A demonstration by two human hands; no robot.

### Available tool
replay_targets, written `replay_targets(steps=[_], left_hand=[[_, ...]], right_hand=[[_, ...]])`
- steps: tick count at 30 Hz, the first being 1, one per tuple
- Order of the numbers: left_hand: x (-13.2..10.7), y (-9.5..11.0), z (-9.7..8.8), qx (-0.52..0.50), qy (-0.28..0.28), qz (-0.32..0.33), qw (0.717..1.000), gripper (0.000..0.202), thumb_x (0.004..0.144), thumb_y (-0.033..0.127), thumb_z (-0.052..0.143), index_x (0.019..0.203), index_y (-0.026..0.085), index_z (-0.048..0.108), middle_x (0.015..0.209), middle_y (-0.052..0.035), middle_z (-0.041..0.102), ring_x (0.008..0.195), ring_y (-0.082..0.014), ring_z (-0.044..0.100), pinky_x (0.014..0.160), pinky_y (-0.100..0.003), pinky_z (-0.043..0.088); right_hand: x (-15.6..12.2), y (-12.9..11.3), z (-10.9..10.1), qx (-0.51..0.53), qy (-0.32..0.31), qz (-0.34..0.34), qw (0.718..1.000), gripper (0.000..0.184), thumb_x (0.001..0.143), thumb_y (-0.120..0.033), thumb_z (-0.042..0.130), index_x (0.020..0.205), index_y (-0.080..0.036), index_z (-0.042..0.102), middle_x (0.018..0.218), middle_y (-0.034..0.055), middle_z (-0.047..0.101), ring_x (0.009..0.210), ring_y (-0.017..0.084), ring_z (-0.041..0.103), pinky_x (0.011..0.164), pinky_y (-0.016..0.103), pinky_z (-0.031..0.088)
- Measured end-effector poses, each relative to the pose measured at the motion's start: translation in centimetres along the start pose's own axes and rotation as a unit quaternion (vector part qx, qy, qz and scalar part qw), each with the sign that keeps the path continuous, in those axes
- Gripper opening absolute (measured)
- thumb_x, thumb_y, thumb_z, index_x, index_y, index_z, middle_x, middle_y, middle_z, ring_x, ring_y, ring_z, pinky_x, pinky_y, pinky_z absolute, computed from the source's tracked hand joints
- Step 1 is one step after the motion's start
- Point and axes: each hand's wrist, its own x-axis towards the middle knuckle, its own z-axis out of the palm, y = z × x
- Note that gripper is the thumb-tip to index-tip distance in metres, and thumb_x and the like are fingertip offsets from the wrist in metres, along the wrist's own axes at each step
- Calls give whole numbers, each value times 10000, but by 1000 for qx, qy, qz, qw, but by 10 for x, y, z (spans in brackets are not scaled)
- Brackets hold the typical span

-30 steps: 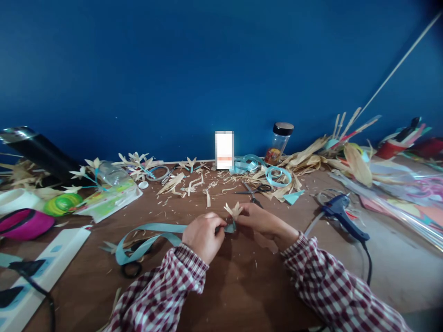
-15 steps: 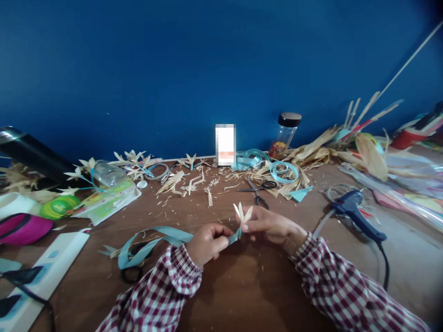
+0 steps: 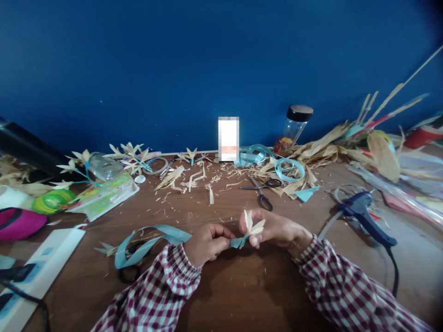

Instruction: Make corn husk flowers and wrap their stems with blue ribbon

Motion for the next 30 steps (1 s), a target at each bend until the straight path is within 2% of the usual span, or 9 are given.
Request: replay_targets(steps=[3, 6, 9, 17, 22, 27, 30], left_hand=[[-1, 1, 0, -17, -12, -7, 1000, 212, 579, 261, 564, 734, 127, 616, 419, 94, 376, 352, -20, 236, 349, -168, 158], [-1, 4, 1, -34, -13, -11, 999, 192, 563, 262, 578, 701, 130, 597, 446, 73, 442, 357, -15, 256, 353, -167, 152], [-2, 5, 1, -37, -12, -24, 999, 204, 565, 274, 599, 708, 130, 588, 472, 50, 507, 343, -10, 271, 353, -171, 148], [-3, 4, 2, -14, -19, -20, 1000, 248, 590, 307, 620, 760, 128, 591, 446, 53, 525, 304, -17, 283, 335, -176, 171], [-3, 5, 1, 13, -22, -11, 1000, 235, 603, 309, 605, 750, 125, 607, 422, 59, 508, 310, -23, 295, 338, -176, 182], [-1, 3, -1, -8, -20, 18, 1000, 193, 599, 298, 595, 705, 135, 597, 438, 72, 450, 352, -23, 282, 356, -173, 174], [-2, 2, -2, -33, -28, 34, 998, 223, 597, 323, 615, 718, 137, 593, 452, 86, 403, 358, -17, 241, 363, -176, 159]], right_hand=[[-2, 0, -2, -13, -21, 4, 1000, 303, 586, -213, 802, 767, -131, 573, 576, -55, 569, 468, 42, 508, 447, 142, 372], [-2, -1, -3, -29, -34, -2, 999, 291, 591, -188, 799, 773, -139, 579, 624, -55, 558, 497, 38, 491, 466, 146, 370], [-1, 0, -1, -11, -20, -26, 999, 290, 572, -190, 811, 744, -140, 582, 667, -54, 545, 524, 33, 463, 494, 154, 362], [1, -1, 3, 2, 7, -58, 998, 282, 581, -229, 808, 745, -138, 598, 708, -22, 578, 599, 68, 488, 556, 185, 378], [1, -1, 1, 8, -8, -61, 998, 299, 570, -218, 816, 750, -135, 592, 768, -9, 598, 628, 69, 510, 565, 179, 397], [2, 3, -1, 32, 19, -58, 998, 325, 639, -237, 778, 902, -144, 611, 749, 0, 634, 535, 58, 540, 506, 171, 424], [3, 5, -1, 28, 39, -45, 998, 254, 662, -256, 761, 838, -126, 631, 701, 3, 634, 515, 55, 536, 485, 163, 426]])
